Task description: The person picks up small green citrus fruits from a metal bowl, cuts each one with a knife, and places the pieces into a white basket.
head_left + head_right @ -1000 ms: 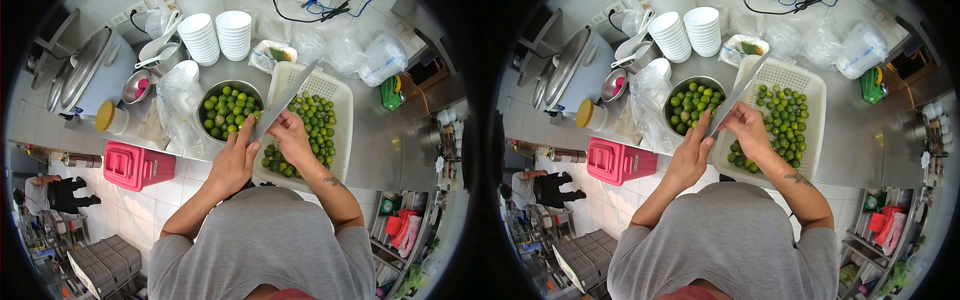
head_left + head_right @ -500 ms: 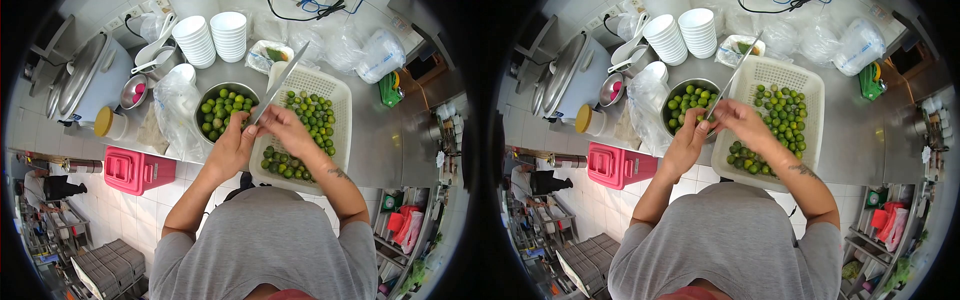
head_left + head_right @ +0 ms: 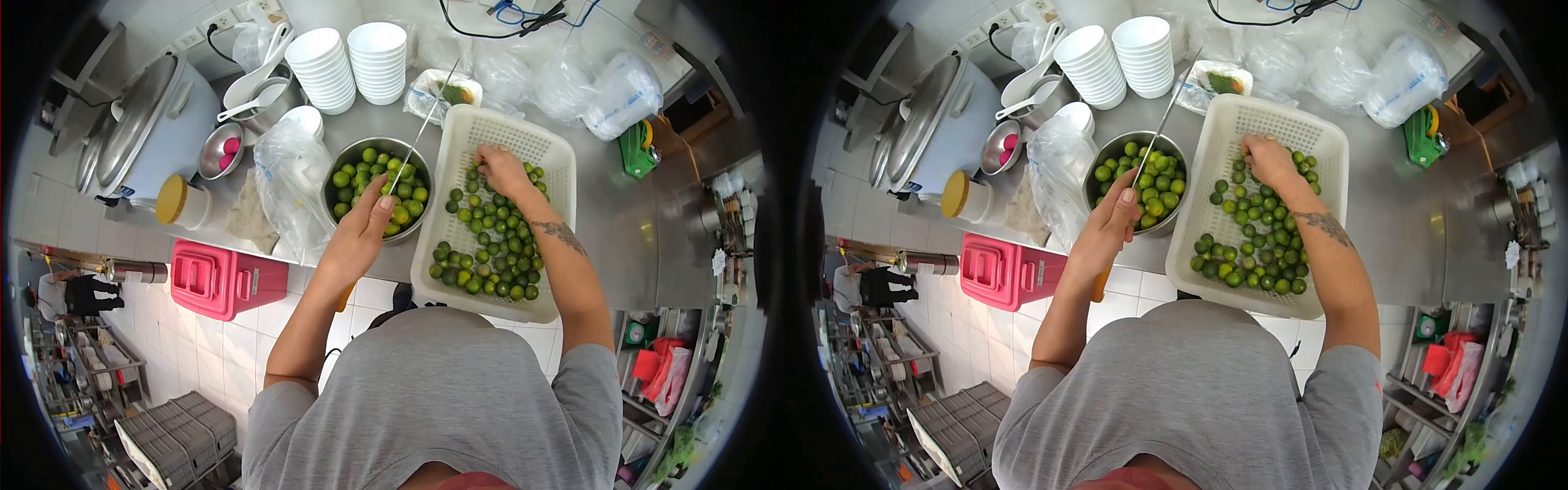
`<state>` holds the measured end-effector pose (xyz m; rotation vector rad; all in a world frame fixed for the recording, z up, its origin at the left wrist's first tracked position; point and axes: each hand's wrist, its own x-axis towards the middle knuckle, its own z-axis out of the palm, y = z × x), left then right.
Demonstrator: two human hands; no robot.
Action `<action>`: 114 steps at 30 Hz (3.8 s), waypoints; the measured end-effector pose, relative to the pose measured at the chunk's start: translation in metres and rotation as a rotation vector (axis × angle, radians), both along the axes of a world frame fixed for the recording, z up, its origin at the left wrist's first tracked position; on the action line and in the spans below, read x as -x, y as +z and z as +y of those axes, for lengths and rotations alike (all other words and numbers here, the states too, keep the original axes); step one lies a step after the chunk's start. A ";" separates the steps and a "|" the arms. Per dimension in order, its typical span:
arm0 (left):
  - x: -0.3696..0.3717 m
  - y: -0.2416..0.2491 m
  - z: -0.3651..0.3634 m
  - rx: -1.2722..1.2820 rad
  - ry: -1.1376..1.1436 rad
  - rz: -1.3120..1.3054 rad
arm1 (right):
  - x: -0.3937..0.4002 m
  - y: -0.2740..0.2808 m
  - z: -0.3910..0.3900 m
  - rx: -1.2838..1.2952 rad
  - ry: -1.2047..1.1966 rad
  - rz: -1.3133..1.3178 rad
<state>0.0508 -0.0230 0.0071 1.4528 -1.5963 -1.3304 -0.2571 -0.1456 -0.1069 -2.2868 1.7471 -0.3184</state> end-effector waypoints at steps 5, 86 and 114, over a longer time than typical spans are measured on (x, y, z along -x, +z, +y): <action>0.000 0.009 0.010 0.024 -0.035 0.028 | -0.005 -0.011 -0.006 -0.012 -0.136 -0.283; -0.009 0.014 0.008 0.081 0.003 -0.051 | -0.023 0.052 0.024 -0.503 -0.148 -1.360; 0.012 -0.002 0.039 0.238 -0.128 -0.157 | -0.084 0.077 0.089 -0.481 -0.032 -1.790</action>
